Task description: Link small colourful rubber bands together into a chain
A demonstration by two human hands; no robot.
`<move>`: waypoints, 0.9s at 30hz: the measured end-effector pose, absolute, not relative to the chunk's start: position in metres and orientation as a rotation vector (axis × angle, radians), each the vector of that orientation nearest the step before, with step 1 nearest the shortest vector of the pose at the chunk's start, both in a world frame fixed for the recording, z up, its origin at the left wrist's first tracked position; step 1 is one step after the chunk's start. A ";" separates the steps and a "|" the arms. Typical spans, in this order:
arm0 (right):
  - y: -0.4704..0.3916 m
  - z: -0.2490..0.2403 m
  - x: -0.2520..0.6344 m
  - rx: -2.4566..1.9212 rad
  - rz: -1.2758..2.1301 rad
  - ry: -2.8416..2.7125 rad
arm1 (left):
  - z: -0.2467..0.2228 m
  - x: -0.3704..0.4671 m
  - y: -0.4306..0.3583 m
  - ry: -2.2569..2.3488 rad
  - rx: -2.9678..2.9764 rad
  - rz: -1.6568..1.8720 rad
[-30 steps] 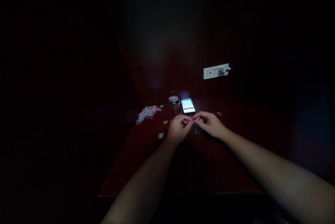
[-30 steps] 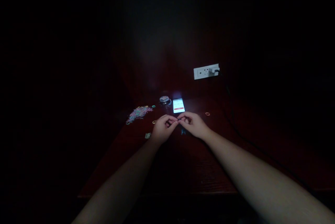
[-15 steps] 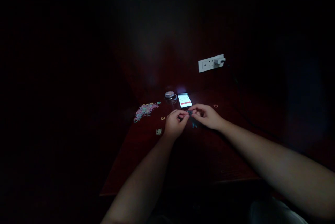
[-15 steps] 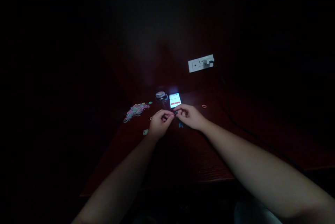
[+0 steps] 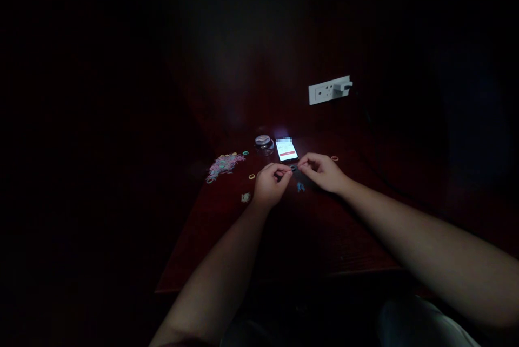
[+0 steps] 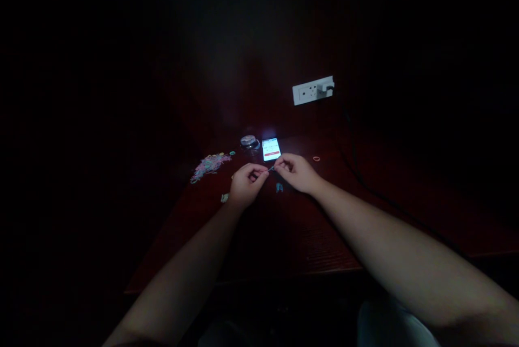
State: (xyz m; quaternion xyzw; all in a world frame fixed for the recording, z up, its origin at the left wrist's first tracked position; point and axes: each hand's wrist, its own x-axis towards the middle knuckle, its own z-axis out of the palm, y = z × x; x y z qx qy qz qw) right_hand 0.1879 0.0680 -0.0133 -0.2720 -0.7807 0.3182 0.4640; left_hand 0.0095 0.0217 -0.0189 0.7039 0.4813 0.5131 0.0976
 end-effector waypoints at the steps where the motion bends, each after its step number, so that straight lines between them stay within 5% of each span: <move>1: 0.068 -0.014 0.187 -0.658 0.814 -1.915 | -0.019 0.010 0.022 1.425 2.082 1.513; 27: 0.072 -0.017 0.191 -0.640 0.821 -1.903 | -0.023 0.009 0.024 1.410 2.115 1.497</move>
